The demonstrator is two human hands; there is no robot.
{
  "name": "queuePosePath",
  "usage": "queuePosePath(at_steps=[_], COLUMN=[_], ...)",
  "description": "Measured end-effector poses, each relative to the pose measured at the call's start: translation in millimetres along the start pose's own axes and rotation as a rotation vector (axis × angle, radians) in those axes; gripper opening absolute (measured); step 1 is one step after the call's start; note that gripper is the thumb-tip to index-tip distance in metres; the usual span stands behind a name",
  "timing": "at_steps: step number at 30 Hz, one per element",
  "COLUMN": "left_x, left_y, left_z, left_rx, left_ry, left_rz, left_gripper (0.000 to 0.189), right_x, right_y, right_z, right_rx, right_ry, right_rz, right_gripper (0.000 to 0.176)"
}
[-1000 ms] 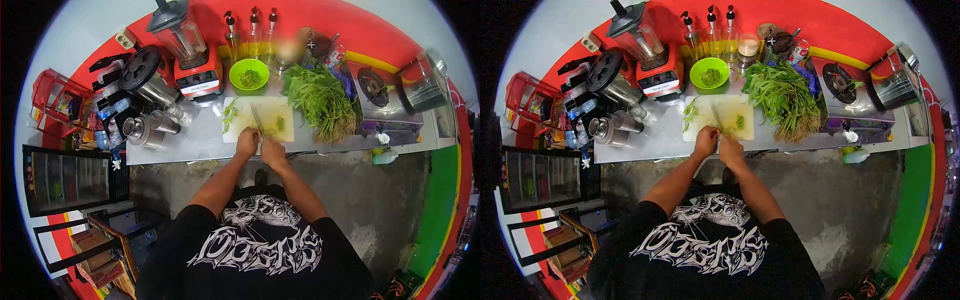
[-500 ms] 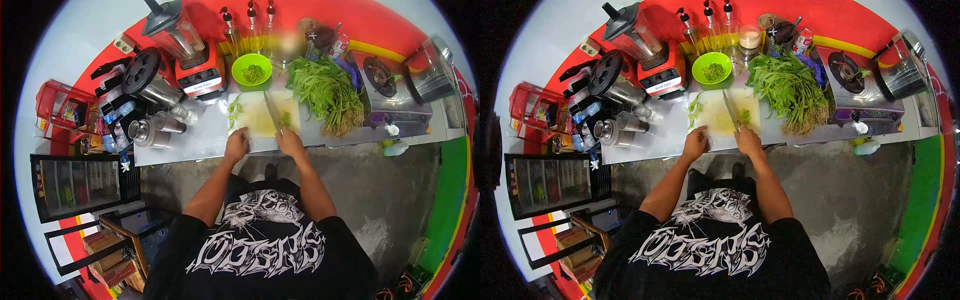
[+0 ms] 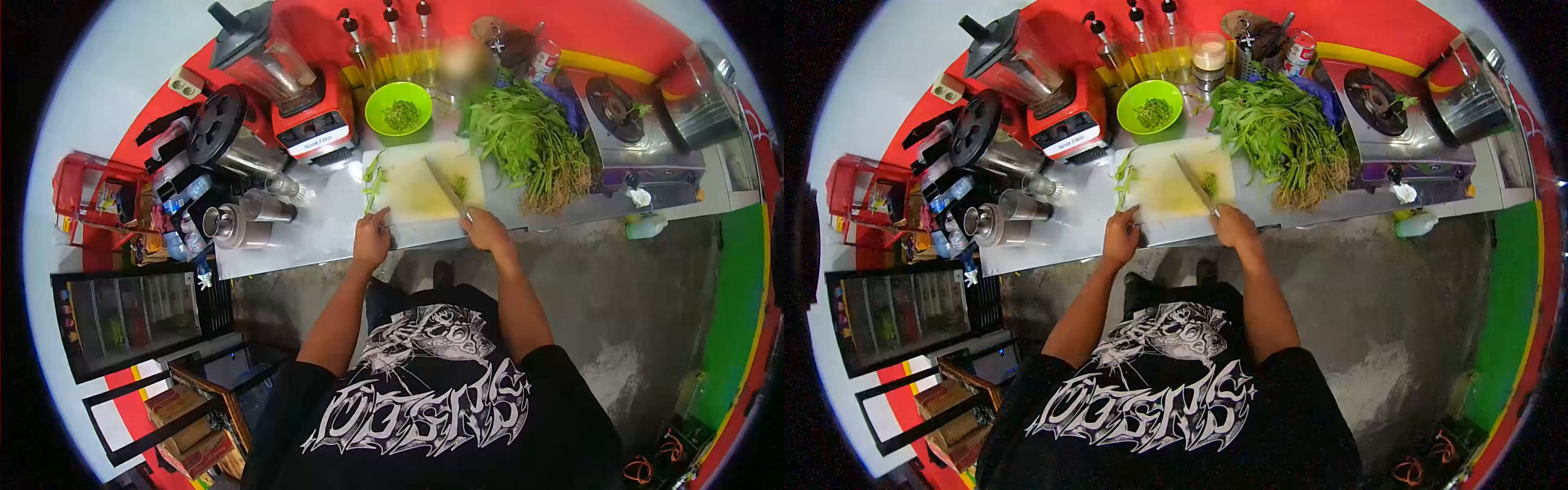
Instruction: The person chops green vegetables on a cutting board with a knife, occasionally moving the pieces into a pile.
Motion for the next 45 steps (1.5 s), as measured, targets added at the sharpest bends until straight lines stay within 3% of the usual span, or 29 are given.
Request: queuePosePath(at_steps=[3,7,8,9,11,15,16,19,21,23,26,29,35,41,45], left_x=[-0.3,-1.8,0.2,4.4,24.4,22.7,16.6,15.8,17.4,17.6,19.6,26.0,27.8,-5.5,-18.5], left_y=[-1.2,7.1,7.2,8.3,10.5,30.7,37.4,42.2,39.5,40.4,38.6,32.4,25.3,23.1,24.6], left_z=[3.7,14.6,20.3,17.3,3.9,19.4,31.5,34.5,31.8,33.6,35.3,28.2,-24.8,-51.5,-49.1], left_rx=[-0.009,0.002,-0.012,-0.003,0.019,0.110,0.230,0.330,0.338,0.316,0.380,0.353,0.046,-0.123,-0.095], left_ry=[-0.016,-0.089,-0.033,-0.036,-0.004,0.010,-0.025,0.024,0.059,0.032,0.030,-0.133,-0.252,-0.249,-0.155], left_rz=[0.004,-0.048,-0.194,-0.206,-0.395,-0.405,-0.293,-0.222,-0.254,-0.255,-0.265,-0.298,-0.315,-0.066,0.007], left_gripper=[0.049,0.045,0.040,0.040,0.038,0.030,0.028,0.022,0.018,0.013,0.010,0.009,0.009,0.011,0.011], right_x=[6.9,26.7,30.9,31.0,33.5,44.0,47.2,45.7,47.5,45.3,40.4,38.2,27.1,12.6,13.2], right_y=[-3.8,-7.6,-8.0,-7.5,-5.2,-0.7,1.7,9.9,9.1,10.1,16.9,20.5,25.7,24.8,14.6], right_z=[-6.3,4.7,3.5,1.4,-9.1,-12.0,-11.1,-12.8,-11.1,-13.7,-16.4,-12.9,5.9,17.7,31.5], right_rx=[-0.074,0.008,-0.016,-0.006,-0.021,0.005,0.063,0.096,0.125,0.008,0.053,0.087,0.088,0.139,0.138], right_ry=[-0.081,-0.098,-0.004,-0.014,0.024,0.034,-0.019,0.068,0.068,0.142,0.146,0.121,0.154,0.047,0.046], right_rz=[0.029,-0.006,0.079,0.087,0.014,-0.032,-0.066,-0.092,-0.113,-0.085,-0.052,-0.055,-0.048,-0.142,-0.197], right_gripper=[0.032,0.036,0.040,0.040,0.042,0.038,0.039,0.034,0.033,0.040,0.041,0.041,0.040,0.036,0.040])
Point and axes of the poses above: each hand's wrist, its own y-axis towards the middle knuckle, its own x-axis out of the back of the hand, z = x × y, the point moved 6 cm from there along y, towards the middle knuckle, and after that the axes turned 11 degrees about x, right-handed, at the moved point
